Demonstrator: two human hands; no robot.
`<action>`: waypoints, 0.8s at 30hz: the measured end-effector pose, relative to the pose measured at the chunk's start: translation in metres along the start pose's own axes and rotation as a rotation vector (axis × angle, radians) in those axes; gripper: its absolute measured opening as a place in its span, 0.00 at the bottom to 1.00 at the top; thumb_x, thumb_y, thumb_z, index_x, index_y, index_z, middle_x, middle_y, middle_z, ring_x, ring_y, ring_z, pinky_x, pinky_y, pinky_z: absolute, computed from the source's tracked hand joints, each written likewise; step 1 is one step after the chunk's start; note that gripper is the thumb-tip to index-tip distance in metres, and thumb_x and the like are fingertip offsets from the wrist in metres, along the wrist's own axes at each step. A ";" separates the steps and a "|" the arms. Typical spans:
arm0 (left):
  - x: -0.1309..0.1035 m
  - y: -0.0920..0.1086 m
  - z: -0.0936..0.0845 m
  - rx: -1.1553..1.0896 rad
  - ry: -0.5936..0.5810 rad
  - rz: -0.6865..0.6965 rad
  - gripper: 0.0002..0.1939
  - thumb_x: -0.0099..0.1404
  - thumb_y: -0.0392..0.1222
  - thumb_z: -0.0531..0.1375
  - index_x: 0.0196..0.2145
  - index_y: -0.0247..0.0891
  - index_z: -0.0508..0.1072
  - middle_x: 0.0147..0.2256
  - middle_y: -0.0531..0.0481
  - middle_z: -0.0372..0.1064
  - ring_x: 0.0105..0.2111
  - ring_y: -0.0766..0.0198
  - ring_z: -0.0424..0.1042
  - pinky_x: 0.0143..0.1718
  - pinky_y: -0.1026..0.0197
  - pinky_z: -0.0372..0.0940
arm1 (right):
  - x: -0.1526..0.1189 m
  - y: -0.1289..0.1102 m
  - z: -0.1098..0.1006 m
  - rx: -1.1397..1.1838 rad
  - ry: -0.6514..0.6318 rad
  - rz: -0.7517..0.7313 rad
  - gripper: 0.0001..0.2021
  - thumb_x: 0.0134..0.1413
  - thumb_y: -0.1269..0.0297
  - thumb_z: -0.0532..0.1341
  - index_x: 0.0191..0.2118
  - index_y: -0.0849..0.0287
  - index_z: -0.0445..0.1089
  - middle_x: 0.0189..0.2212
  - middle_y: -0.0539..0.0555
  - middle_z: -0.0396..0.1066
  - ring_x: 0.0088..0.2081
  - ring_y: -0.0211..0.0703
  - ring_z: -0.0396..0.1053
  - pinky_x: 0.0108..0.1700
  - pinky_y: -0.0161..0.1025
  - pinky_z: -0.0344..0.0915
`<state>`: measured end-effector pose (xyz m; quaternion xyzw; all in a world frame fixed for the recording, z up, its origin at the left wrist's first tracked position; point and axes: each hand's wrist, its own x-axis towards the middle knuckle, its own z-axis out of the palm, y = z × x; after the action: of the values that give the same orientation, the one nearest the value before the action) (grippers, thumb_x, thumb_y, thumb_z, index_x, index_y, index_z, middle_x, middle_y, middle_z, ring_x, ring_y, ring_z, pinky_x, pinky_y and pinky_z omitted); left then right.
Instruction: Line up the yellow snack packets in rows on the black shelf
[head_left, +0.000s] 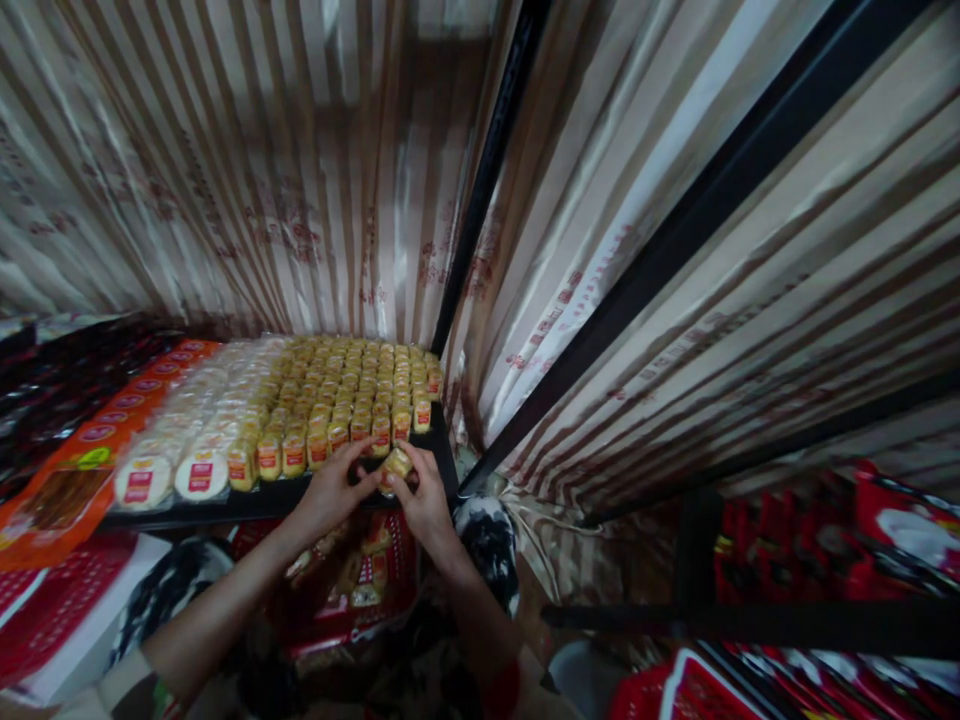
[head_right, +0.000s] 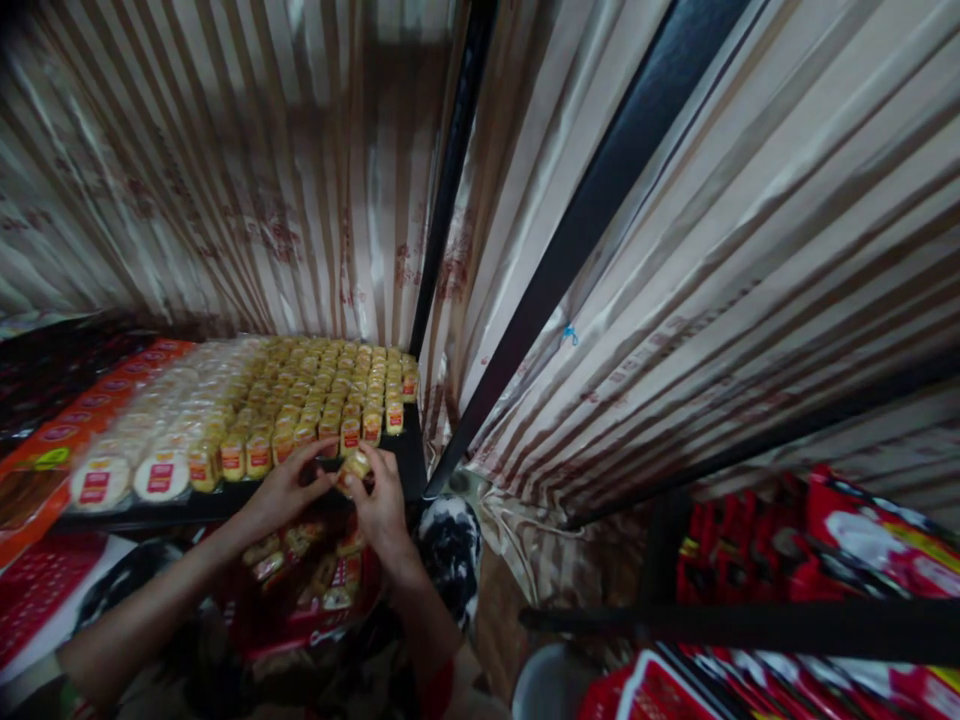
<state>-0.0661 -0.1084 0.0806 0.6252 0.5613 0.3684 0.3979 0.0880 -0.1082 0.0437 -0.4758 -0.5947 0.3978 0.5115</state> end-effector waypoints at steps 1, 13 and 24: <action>0.006 0.004 -0.003 0.033 -0.058 0.056 0.27 0.54 0.44 0.59 0.53 0.39 0.65 0.43 0.47 0.69 0.31 0.66 0.67 0.38 0.60 0.64 | 0.005 -0.001 -0.004 -0.081 -0.027 -0.038 0.24 0.48 0.65 0.61 0.54 0.55 0.64 0.43 0.55 0.66 0.44 0.44 0.66 0.42 0.39 0.67; 0.080 0.005 0.006 0.101 0.101 -0.071 0.18 0.55 0.47 0.57 0.42 0.35 0.69 0.30 0.49 0.71 0.29 0.62 0.70 0.32 0.61 0.64 | 0.043 0.040 -0.007 -0.153 0.226 -0.015 0.23 0.60 0.58 0.47 0.59 0.62 0.57 0.59 0.61 0.56 0.60 0.46 0.54 0.59 0.47 0.54; 0.166 0.036 0.058 0.106 0.142 0.129 0.19 0.58 0.36 0.56 0.48 0.35 0.67 0.31 0.50 0.69 0.31 0.65 0.69 0.35 0.63 0.64 | 0.072 0.099 0.009 -0.489 0.233 -0.031 0.26 0.61 0.61 0.42 0.61 0.67 0.53 0.61 0.61 0.51 0.63 0.44 0.46 0.61 0.49 0.49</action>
<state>0.0171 0.0498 0.0916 0.6527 0.5652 0.4064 0.2990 0.0936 -0.0157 -0.0362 -0.6188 -0.6173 0.1771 0.4524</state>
